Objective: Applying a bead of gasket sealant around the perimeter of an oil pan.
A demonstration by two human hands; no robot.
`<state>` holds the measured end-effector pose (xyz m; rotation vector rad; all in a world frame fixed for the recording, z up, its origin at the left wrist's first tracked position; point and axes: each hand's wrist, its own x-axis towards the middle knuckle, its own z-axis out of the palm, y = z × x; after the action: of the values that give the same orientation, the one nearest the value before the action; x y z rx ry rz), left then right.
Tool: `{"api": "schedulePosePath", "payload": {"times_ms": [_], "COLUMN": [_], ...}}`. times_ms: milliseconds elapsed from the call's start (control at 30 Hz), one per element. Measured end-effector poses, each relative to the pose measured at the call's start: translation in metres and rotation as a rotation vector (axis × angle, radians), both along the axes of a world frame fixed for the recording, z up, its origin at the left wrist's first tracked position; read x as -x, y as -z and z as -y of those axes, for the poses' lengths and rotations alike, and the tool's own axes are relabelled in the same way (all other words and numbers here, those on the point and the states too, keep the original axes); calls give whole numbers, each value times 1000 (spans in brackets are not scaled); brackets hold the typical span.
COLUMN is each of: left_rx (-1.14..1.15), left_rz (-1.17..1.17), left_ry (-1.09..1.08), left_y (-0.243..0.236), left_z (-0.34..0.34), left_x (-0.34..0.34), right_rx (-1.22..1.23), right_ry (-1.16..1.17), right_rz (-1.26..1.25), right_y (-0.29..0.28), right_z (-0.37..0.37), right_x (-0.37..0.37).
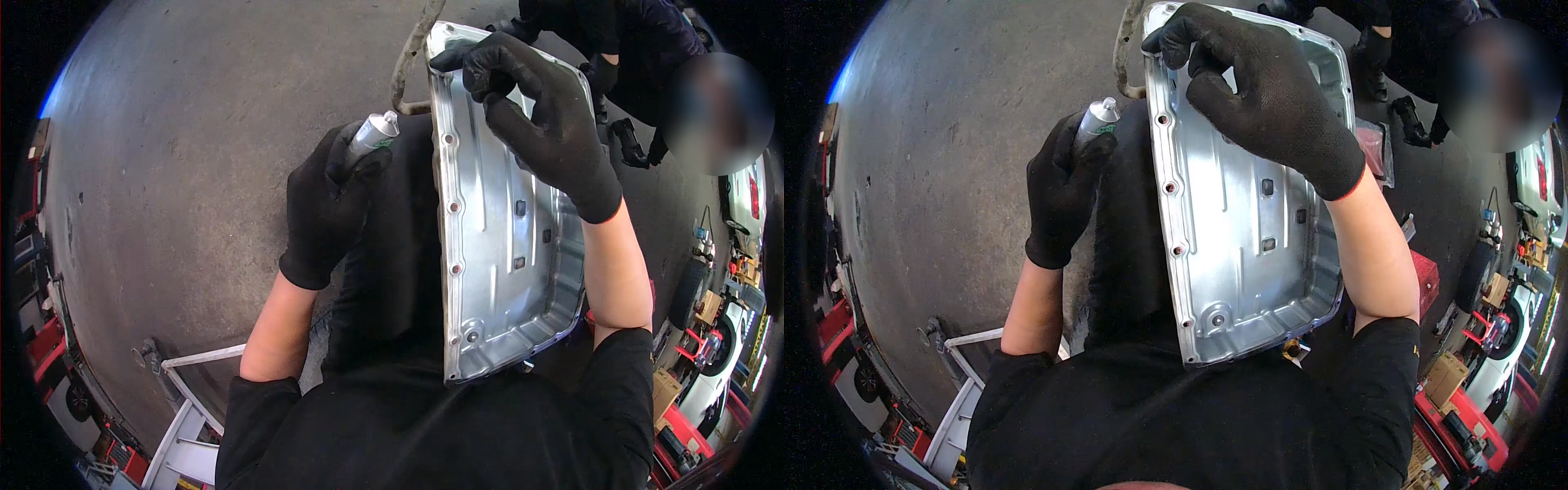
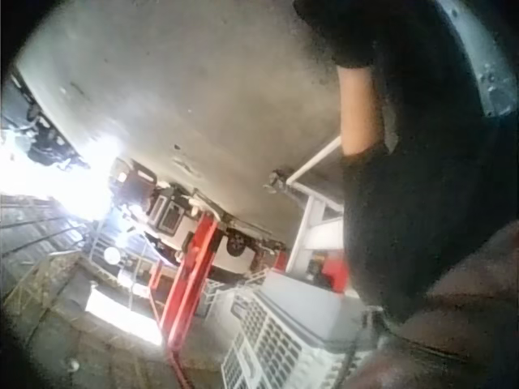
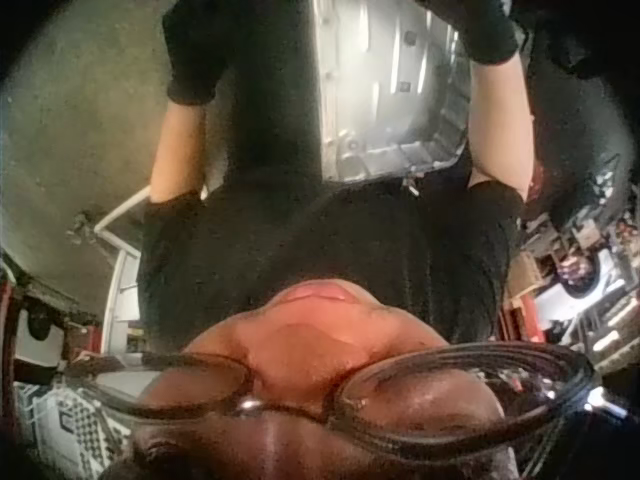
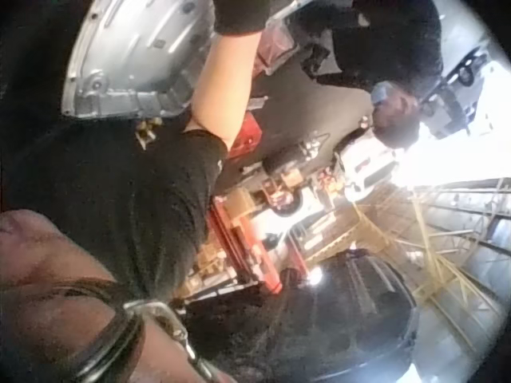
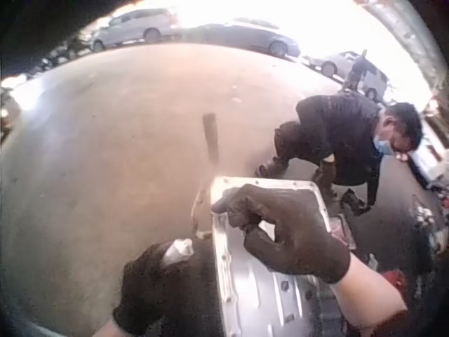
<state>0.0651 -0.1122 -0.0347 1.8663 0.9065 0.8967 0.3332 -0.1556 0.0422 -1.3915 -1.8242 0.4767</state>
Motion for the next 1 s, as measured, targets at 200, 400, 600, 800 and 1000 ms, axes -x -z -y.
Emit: {"api": "schedulePosePath", "payload": {"times_ms": [200, 400, 600, 800, 1000], "left_rx": [17, 96, 431, 764, 770], "left_rz": [8, 56, 277, 586, 647], "left_ry": [1, 13, 47, 115, 164], "left_y": [1, 0, -1, -14, -4], "left_z": [-1, 0, 4, 17, 24], "left_x": [1, -1, 1, -10, -14], "right_rx": [39, -106, -64, -66, 5], "right_ry": [-50, -55, -87, -94, -106], "right_rz": [58, 3, 248, 177, -91], "right_y": [3, 6, 1, 5, -1], "right_z": [3, 2, 1, 11, 8], "right_x": [-3, -8, -3, 0, -3]}}
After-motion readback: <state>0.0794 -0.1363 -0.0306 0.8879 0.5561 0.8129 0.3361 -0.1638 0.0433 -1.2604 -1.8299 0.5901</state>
